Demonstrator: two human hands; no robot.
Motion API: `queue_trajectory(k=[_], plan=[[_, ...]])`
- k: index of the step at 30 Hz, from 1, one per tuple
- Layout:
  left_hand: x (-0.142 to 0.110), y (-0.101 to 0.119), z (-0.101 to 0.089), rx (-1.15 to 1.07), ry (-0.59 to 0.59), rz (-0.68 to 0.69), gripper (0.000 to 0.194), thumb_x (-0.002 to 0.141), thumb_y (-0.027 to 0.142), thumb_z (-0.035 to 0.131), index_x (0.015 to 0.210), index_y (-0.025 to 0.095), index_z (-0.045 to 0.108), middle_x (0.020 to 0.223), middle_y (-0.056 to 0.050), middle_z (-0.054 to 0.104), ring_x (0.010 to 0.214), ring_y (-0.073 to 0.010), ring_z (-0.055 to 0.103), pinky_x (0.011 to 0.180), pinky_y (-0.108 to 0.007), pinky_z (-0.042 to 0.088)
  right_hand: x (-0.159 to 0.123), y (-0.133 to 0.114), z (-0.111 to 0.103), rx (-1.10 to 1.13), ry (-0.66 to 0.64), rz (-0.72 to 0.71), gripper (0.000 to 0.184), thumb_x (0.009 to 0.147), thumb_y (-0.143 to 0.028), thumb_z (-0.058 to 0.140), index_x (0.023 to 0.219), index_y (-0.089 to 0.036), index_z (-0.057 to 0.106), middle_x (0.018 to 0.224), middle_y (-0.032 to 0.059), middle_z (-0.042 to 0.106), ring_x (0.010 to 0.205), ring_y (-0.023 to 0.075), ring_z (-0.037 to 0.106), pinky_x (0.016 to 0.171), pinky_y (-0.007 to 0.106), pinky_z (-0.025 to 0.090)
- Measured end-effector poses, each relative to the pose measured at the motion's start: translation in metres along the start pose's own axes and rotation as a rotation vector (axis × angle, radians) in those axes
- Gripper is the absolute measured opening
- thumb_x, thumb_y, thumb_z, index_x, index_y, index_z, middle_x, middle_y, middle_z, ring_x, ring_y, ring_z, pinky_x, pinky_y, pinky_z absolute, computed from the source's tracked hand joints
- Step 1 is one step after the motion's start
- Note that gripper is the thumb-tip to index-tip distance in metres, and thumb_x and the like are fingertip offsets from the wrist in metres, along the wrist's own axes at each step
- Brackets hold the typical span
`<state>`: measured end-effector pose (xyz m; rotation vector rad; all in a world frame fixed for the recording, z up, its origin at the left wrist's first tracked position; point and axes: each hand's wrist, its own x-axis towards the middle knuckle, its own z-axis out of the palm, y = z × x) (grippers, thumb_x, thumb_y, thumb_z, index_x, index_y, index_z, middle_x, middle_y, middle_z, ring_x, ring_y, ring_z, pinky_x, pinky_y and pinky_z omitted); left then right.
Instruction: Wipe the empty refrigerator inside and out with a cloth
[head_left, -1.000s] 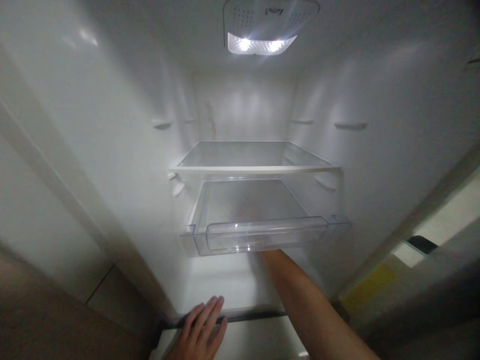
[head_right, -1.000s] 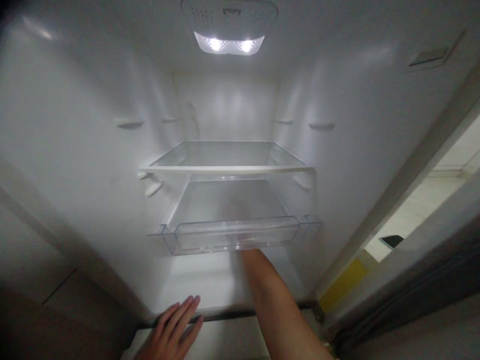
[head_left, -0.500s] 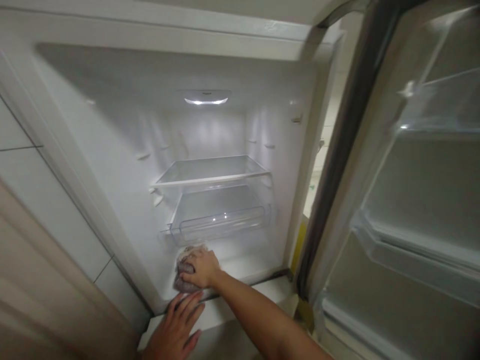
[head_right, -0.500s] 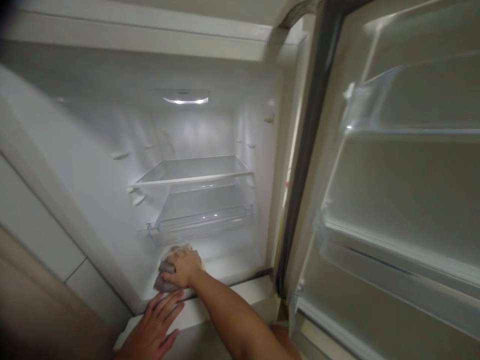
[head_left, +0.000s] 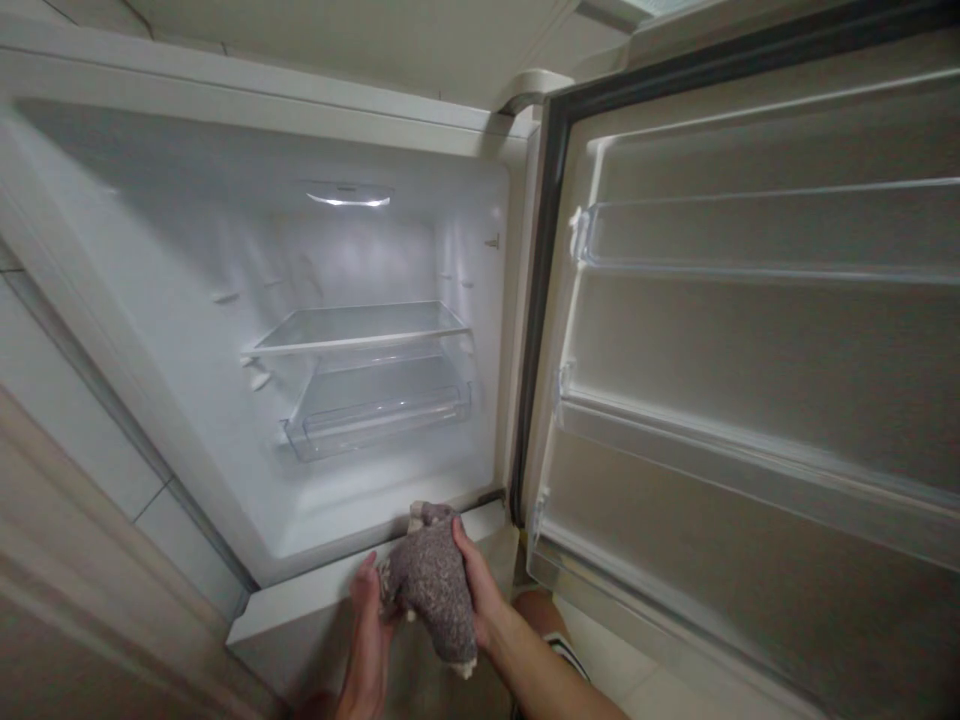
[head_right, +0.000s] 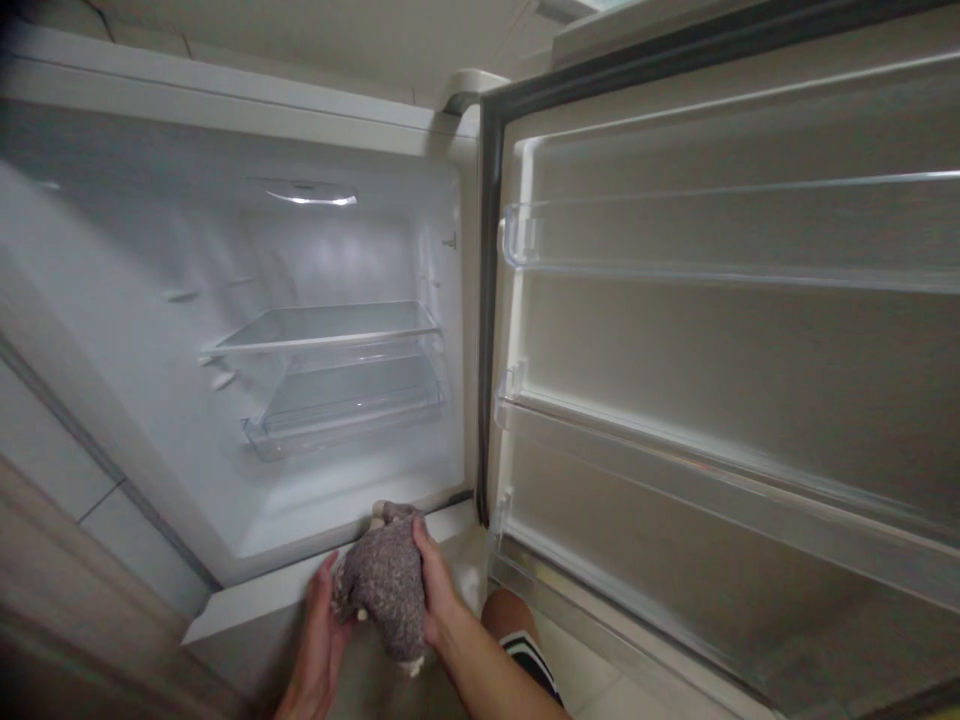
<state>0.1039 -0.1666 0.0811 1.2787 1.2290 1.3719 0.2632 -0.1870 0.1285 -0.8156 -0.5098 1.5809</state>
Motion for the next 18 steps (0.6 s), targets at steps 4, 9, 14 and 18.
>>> queue_trajectory(k=[4, 9, 14, 18], plan=[[-0.036, 0.060, 0.018, -0.395, -0.205, -0.428, 0.073, 0.078, 0.076, 0.085, 0.128, 0.024, 0.072, 0.124, -0.010, 0.079, 0.111, -0.0291, 0.075, 0.095, -0.039, 0.061, -0.056, -0.024, 0.002, 0.281, -0.034, 0.140, 0.087, 0.077, -0.089, 0.077, 0.124, -0.015, 0.075, 0.106, 0.0152, 0.080, 0.101, 0.0345, 0.078, 0.093, 0.049, 0.063], [-0.038, 0.119, -0.005, 0.112, -0.172, 0.070, 0.048, 0.077, 0.066, 0.089, 0.080, 0.024, 0.065, 0.064, 0.005, 0.059, 0.058, -0.0154, 0.058, 0.055, -0.024, 0.046, -0.102, -0.050, 0.007, 0.224, 0.029, -0.080, 0.078, 0.088, -0.067, 0.083, 0.152, -0.028, 0.061, 0.137, 0.0109, 0.075, 0.124, 0.0346, 0.072, 0.109, 0.053, 0.056], [-0.034, 0.169, -0.020, 0.327, -0.207, 0.510, 0.033, 0.096, 0.049, 0.073, 0.075, 0.025, 0.063, 0.091, -0.002, 0.074, 0.098, -0.0215, 0.074, 0.090, -0.026, 0.056, -0.111, -0.065, -0.008, -0.308, 0.052, -0.415, 0.084, 0.093, -0.062, 0.082, 0.165, -0.040, 0.046, 0.171, 0.0045, 0.047, 0.158, 0.0304, 0.043, 0.134, 0.048, 0.028], [-0.024, 0.197, -0.027, 0.351, -0.250, 0.402, 0.038, 0.096, 0.055, 0.069, 0.073, 0.025, 0.062, 0.076, 0.002, 0.068, 0.069, -0.0161, 0.067, 0.066, -0.023, 0.053, -0.107, -0.080, -0.014, -0.816, -0.144, -0.528, 0.062, 0.096, -0.074, 0.073, 0.143, -0.034, 0.070, 0.173, 0.0081, 0.041, 0.164, 0.0331, 0.030, 0.135, 0.050, 0.020]])
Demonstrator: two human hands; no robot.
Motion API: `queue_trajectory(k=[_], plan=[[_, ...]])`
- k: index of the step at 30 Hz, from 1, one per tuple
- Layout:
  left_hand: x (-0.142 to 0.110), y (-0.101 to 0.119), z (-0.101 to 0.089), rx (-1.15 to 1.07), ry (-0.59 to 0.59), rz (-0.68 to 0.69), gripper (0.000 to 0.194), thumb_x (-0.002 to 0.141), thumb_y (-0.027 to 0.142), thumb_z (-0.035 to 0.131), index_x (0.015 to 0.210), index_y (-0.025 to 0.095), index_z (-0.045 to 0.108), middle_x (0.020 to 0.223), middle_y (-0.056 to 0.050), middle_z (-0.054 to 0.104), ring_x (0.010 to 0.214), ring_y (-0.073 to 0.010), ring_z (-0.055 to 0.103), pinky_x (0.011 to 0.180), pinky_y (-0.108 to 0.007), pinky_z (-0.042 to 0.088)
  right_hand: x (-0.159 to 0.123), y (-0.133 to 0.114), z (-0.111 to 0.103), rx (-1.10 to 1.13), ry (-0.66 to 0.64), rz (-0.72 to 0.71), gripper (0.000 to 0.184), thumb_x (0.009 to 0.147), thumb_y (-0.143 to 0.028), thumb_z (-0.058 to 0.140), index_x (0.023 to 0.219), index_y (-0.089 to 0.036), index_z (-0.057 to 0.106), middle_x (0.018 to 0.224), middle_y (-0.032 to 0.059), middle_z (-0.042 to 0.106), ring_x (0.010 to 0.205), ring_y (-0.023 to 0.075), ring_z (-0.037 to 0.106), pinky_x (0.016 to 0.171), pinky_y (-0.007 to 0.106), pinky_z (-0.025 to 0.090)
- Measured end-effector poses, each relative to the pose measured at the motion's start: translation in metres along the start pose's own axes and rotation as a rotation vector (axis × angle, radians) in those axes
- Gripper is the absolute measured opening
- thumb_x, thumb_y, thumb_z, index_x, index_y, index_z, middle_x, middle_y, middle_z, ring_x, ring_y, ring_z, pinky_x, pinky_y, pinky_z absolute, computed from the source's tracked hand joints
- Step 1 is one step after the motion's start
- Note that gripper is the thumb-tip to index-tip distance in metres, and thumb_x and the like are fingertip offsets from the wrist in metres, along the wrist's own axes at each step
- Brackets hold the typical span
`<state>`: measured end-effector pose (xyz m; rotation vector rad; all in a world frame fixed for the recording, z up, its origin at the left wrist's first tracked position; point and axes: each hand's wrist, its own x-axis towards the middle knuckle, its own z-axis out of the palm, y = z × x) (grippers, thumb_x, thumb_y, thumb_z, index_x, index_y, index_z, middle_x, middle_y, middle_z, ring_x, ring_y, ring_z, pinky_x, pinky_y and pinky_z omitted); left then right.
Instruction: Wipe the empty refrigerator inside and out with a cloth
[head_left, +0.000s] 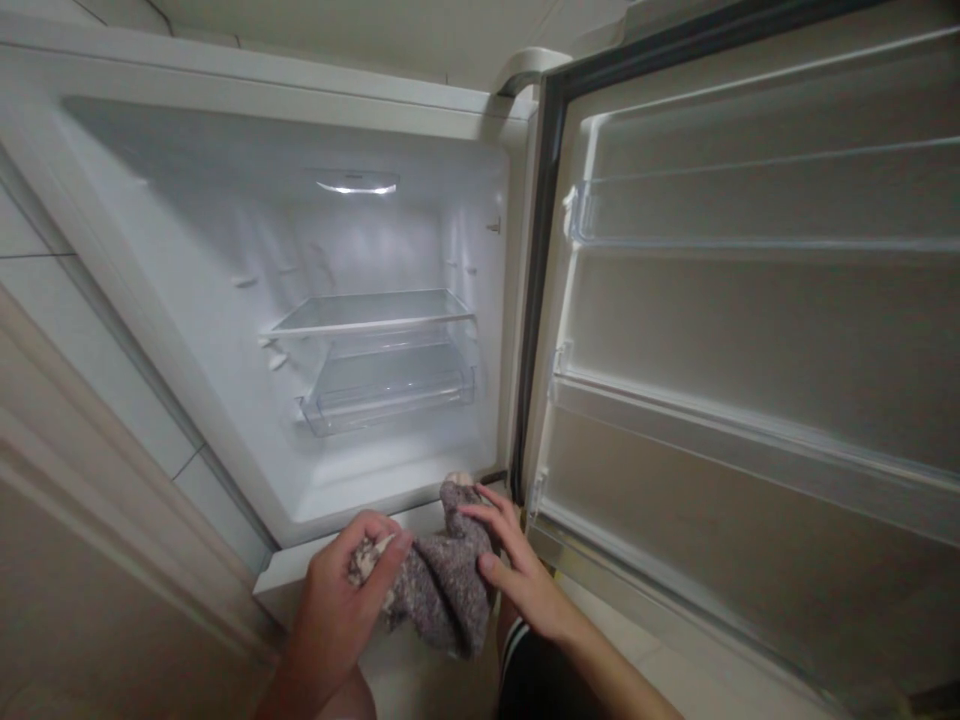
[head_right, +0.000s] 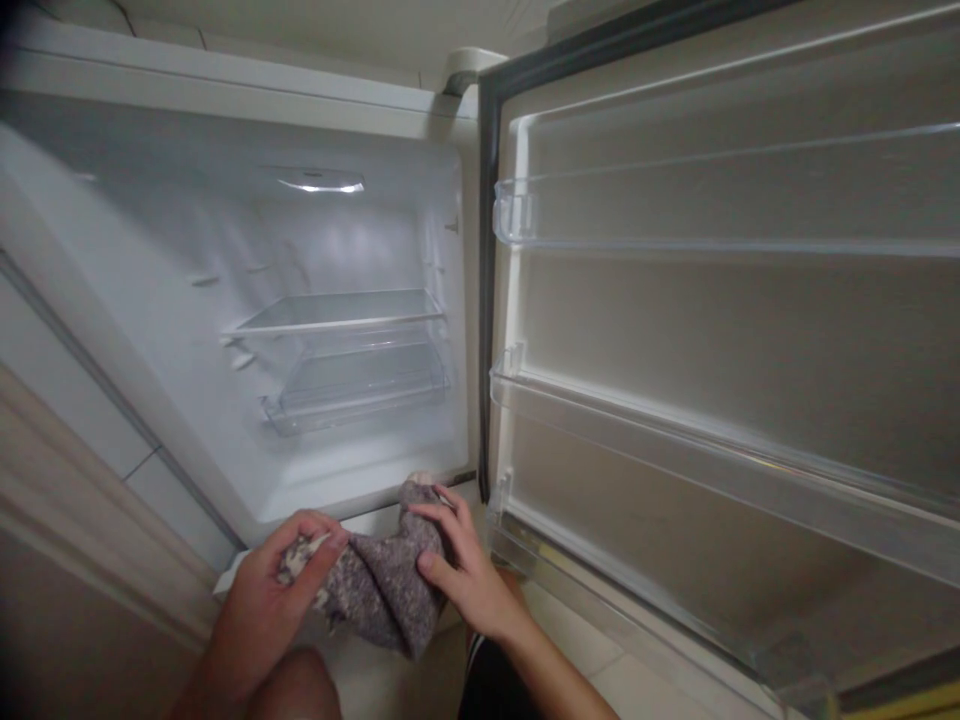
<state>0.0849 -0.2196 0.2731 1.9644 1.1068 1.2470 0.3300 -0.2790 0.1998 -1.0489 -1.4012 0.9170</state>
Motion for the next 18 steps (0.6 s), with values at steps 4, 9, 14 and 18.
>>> queue_trajectory(k=[4, 9, 14, 18], plan=[[0.019, 0.004, -0.019, 0.078, -0.030, -0.131, 0.047, 0.085, 0.069, 0.073, 0.073, 0.024, 0.062, 0.060, 0.006, 0.053, 0.055, -0.0143, 0.052, 0.052, -0.023, 0.042, 0.008, -0.009, 0.008, -0.174, -0.191, 0.011, 0.058, 0.078, -0.073, 0.090, 0.110, -0.027, 0.076, 0.141, 0.0090, 0.066, 0.146, 0.0357, 0.050, 0.132, 0.056, 0.016], [0.034, 0.001, -0.056, 0.158, -0.260, -0.161, 0.046, 0.081, 0.067, 0.080, 0.082, 0.024, 0.062, 0.065, 0.006, 0.059, 0.063, -0.0152, 0.057, 0.058, -0.022, 0.044, 0.013, -0.013, 0.027, -0.292, -0.046, 0.055, 0.049, 0.077, -0.054, 0.095, 0.103, -0.023, 0.066, 0.121, 0.0050, 0.070, 0.133, 0.0333, 0.056, 0.130, 0.055, 0.012], [0.034, -0.021, -0.090, -0.169, -0.467, -0.338, 0.064, 0.062, 0.049, 0.100, 0.113, 0.026, 0.069, 0.090, 0.002, 0.076, 0.083, -0.0233, 0.074, 0.071, -0.028, 0.059, 0.016, -0.017, 0.032, -0.194, 0.206, 0.165, 0.055, 0.071, -0.050, 0.092, 0.098, -0.024, 0.051, 0.095, -0.0014, 0.055, 0.093, 0.0212, 0.052, 0.083, 0.031, 0.041], [0.028, -0.032, -0.092, -0.296, -0.239, -0.448, 0.050, 0.062, 0.050, 0.101, 0.093, 0.023, 0.073, 0.084, -0.002, 0.079, 0.079, -0.0239, 0.075, 0.072, -0.029, 0.063, 0.020, -0.028, 0.025, -0.192, 0.114, 0.120, 0.055, 0.075, -0.046, 0.090, 0.117, -0.023, 0.063, 0.100, -0.0014, 0.058, 0.094, 0.0199, 0.055, 0.084, 0.028, 0.040]])
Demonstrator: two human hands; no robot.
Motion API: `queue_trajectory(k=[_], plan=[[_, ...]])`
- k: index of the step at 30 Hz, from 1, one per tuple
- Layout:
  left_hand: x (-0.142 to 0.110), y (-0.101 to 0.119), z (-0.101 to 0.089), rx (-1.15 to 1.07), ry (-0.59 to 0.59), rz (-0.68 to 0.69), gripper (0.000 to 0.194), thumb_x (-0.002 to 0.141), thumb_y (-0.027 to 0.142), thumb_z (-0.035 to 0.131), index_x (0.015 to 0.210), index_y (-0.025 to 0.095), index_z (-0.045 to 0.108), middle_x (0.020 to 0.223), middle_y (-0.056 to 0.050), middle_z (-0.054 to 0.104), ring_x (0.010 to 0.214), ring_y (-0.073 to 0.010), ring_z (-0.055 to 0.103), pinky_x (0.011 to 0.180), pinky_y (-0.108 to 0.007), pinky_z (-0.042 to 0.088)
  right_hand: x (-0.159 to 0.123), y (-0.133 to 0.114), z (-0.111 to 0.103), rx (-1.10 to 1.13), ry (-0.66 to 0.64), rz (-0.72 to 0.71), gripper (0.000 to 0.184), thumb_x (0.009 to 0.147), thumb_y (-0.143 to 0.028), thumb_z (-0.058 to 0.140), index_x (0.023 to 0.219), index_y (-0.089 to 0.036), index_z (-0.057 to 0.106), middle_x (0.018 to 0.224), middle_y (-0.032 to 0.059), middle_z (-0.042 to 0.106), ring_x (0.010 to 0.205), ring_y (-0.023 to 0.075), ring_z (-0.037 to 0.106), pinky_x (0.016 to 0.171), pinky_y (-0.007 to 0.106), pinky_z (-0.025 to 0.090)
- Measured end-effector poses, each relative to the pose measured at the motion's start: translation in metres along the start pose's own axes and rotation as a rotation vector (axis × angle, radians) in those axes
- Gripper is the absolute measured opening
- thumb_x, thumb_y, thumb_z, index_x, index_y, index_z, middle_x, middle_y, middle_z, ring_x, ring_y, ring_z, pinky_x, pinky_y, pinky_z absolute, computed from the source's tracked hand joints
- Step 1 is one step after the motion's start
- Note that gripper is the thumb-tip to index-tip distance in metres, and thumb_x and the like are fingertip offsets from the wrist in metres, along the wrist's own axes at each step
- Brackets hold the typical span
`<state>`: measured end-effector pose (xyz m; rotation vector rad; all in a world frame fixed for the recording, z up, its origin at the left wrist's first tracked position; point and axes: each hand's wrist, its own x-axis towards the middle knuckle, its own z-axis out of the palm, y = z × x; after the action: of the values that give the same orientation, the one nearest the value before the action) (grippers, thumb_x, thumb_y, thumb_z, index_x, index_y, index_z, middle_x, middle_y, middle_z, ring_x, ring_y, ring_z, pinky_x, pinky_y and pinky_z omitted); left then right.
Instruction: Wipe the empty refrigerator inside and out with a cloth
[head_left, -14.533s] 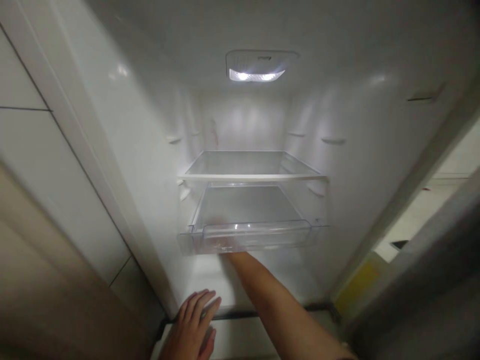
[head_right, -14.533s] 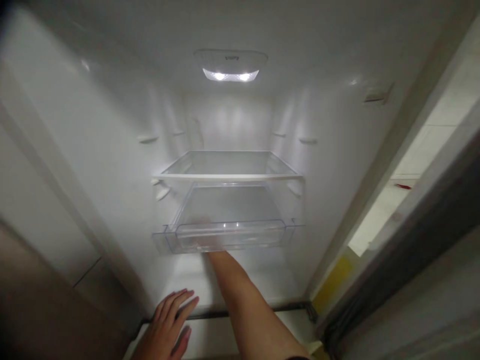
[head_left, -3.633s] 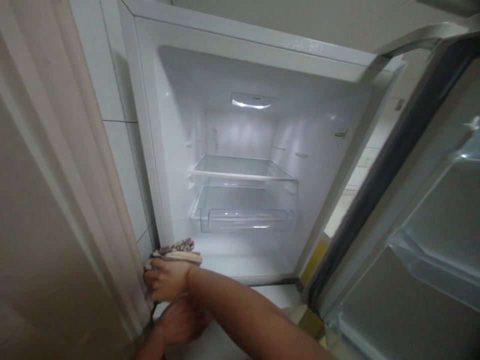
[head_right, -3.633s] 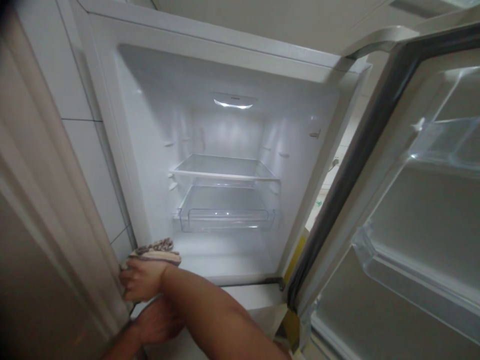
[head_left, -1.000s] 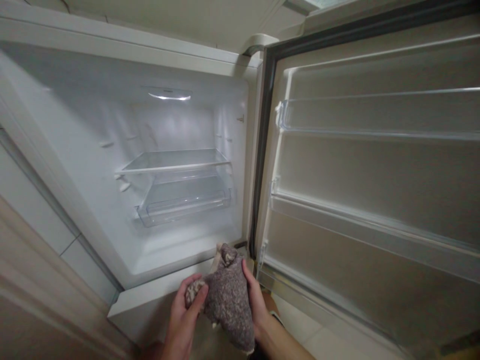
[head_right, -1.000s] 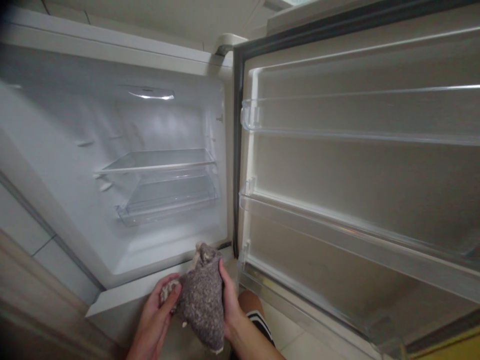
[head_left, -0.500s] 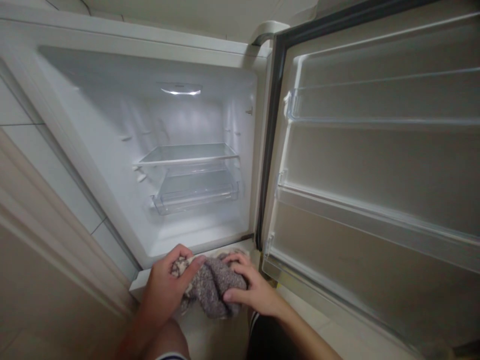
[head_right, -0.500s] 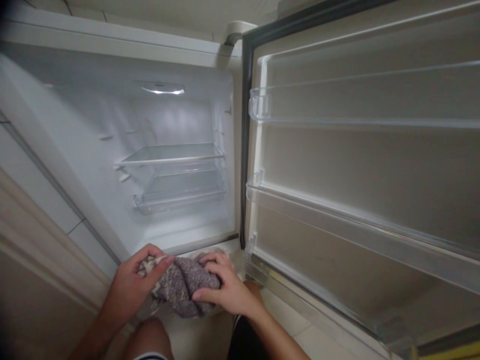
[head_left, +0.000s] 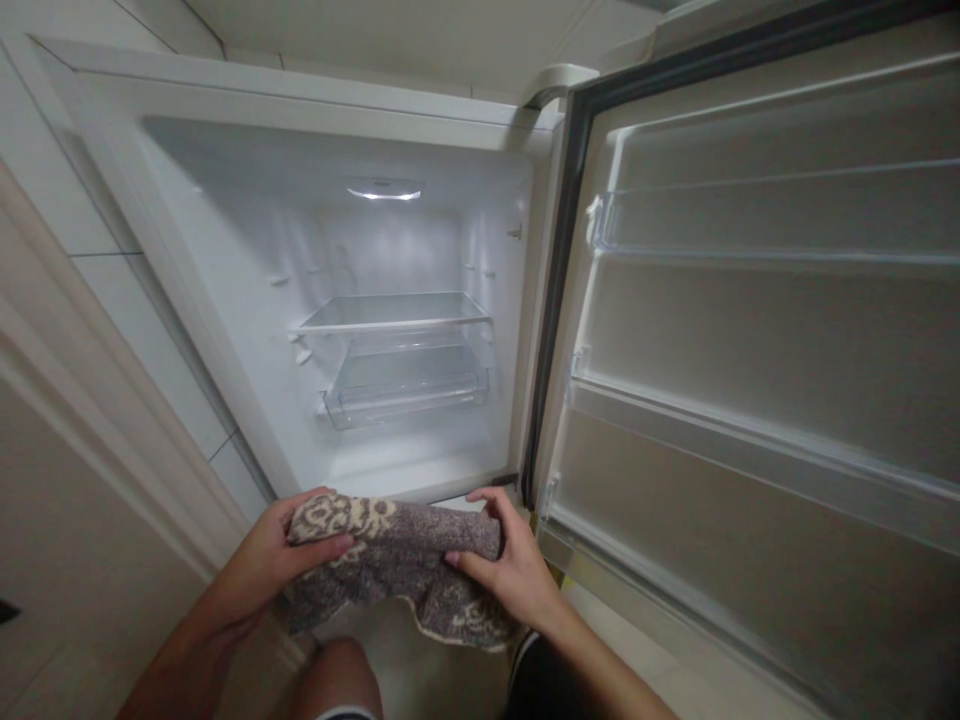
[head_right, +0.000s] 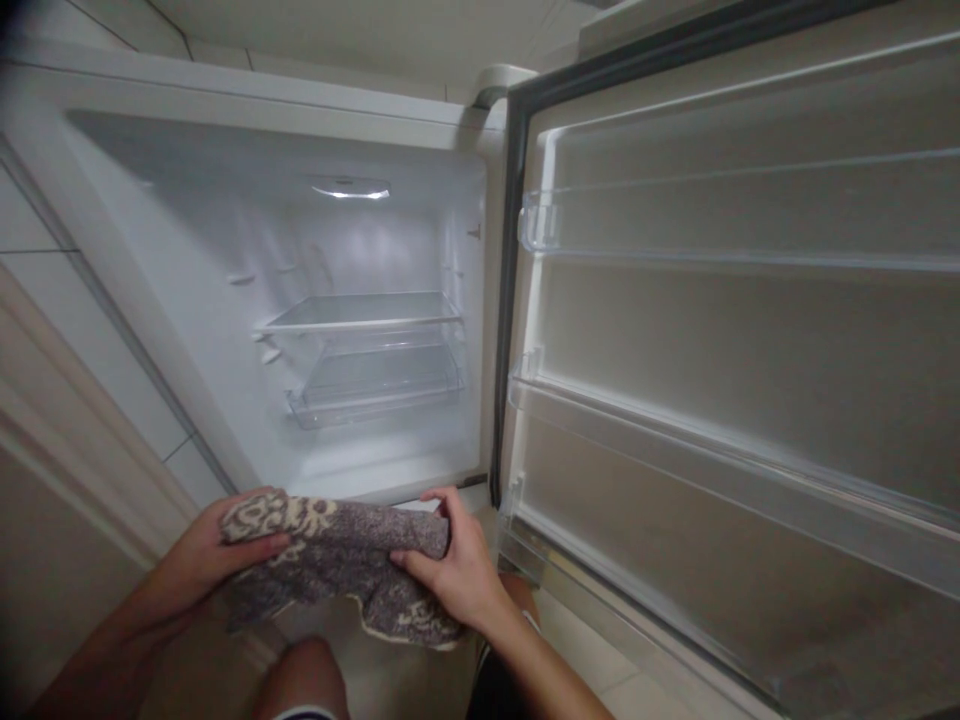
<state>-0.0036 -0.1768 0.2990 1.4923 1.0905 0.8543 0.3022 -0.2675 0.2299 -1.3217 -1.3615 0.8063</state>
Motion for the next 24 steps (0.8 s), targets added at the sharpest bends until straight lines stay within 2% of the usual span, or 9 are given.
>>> queue_trajectory(k=[2, 5, 7, 11, 14, 17, 19, 21, 24], plan=[[-0.001, 0.001, 0.004, -0.066, 0.078, -0.003, 0.050, 0.064, 0.054, 0.100, 0.094, 0.023, 0.075, 0.086, -0.003, 0.081, 0.081, -0.0258, 0.078, 0.073, -0.031, 0.065, 0.005, -0.003, -0.008, -0.064, -0.222, -0.010, 0.042, 0.080, -0.052, 0.088, 0.103, -0.022, 0.070, 0.092, -0.0019, 0.059, 0.089, 0.0185, 0.055, 0.079, 0.027, 0.038], [0.000, 0.010, 0.005, -0.126, 0.114, 0.017, 0.054, 0.059, 0.055, 0.102, 0.094, 0.023, 0.077, 0.086, -0.005, 0.082, 0.085, -0.0299, 0.080, 0.071, -0.033, 0.067, 0.013, 0.000, -0.019, -0.173, -0.435, -0.043, 0.047, 0.072, -0.058, 0.095, 0.085, -0.020, 0.069, 0.083, -0.0035, 0.058, 0.082, 0.0158, 0.051, 0.073, 0.025, 0.034], [0.001, 0.016, 0.002, -0.126, 0.113, 0.032, 0.056, 0.054, 0.055, 0.104, 0.090, 0.022, 0.077, 0.083, -0.006, 0.082, 0.083, -0.0305, 0.080, 0.070, -0.033, 0.067, 0.016, 0.004, -0.025, -0.196, -0.545, -0.015, 0.050, 0.070, -0.061, 0.095, 0.082, -0.019, 0.070, 0.077, -0.0050, 0.055, 0.075, 0.0136, 0.049, 0.069, 0.024, 0.033], [0.003, 0.023, -0.004, -0.128, 0.085, -0.001, 0.057, 0.053, 0.054, 0.105, 0.092, 0.020, 0.080, 0.083, -0.007, 0.083, 0.074, -0.0281, 0.079, 0.071, -0.035, 0.068, 0.011, 0.012, -0.028, -0.129, -0.797, 0.092, 0.052, 0.078, -0.069, 0.085, 0.086, -0.019, 0.075, 0.071, -0.0056, 0.054, 0.067, 0.0114, 0.048, 0.062, 0.022, 0.036], [0.003, 0.026, -0.008, -0.174, 0.121, -0.043, 0.062, 0.048, 0.054, 0.106, 0.093, 0.020, 0.080, 0.083, -0.007, 0.083, 0.072, -0.0293, 0.080, 0.069, -0.036, 0.068, 0.004, 0.017, -0.028, -0.168, -0.796, 0.023, 0.047, 0.078, -0.065, 0.085, 0.078, -0.019, 0.073, 0.068, -0.0051, 0.052, 0.066, 0.0111, 0.048, 0.060, 0.022, 0.034], [0.005, 0.027, -0.015, -0.097, 0.250, -0.012, 0.065, 0.044, 0.061, 0.104, 0.088, 0.021, 0.078, 0.082, -0.007, 0.083, 0.078, -0.0324, 0.081, 0.064, -0.036, 0.068, 0.000, 0.021, -0.030, -0.142, -0.763, 0.041, 0.038, 0.078, -0.054, 0.088, 0.078, -0.020, 0.071, 0.067, -0.0056, 0.052, 0.064, 0.0107, 0.046, 0.058, 0.022, 0.031], [0.008, 0.024, -0.023, -0.008, 0.381, 0.045, 0.064, 0.045, 0.065, 0.102, 0.086, 0.022, 0.077, 0.085, -0.007, 0.083, 0.083, -0.0318, 0.081, 0.065, -0.033, 0.067, -0.003, 0.023, -0.031, 0.013, -0.704, 0.121, 0.037, 0.074, -0.050, 0.091, 0.080, -0.020, 0.071, 0.069, -0.0059, 0.054, 0.065, 0.0103, 0.045, 0.058, 0.021, 0.031], [0.012, 0.016, -0.032, -0.002, 0.466, 0.033, 0.063, 0.051, 0.064, 0.100, 0.093, 0.023, 0.075, 0.086, -0.006, 0.083, 0.081, -0.0287, 0.080, 0.066, -0.031, 0.067, -0.005, 0.024, -0.033, 0.235, -0.579, 0.194, 0.038, 0.072, -0.047, 0.094, 0.080, -0.018, 0.072, 0.072, -0.0050, 0.059, 0.069, 0.0107, 0.050, 0.063, 0.020, 0.036], [0.017, -0.001, -0.043, -0.030, 0.462, -0.018, 0.057, 0.067, 0.061, 0.092, 0.104, 0.023, 0.072, 0.081, -0.005, 0.081, 0.068, -0.0264, 0.077, 0.064, -0.036, 0.067, -0.008, 0.023, -0.031, 0.581, -0.338, 0.293, 0.043, 0.065, -0.043, 0.100, 0.090, -0.017, 0.077, 0.084, 0.0001, 0.072, 0.081, 0.0151, 0.064, 0.080, 0.024, 0.048]])
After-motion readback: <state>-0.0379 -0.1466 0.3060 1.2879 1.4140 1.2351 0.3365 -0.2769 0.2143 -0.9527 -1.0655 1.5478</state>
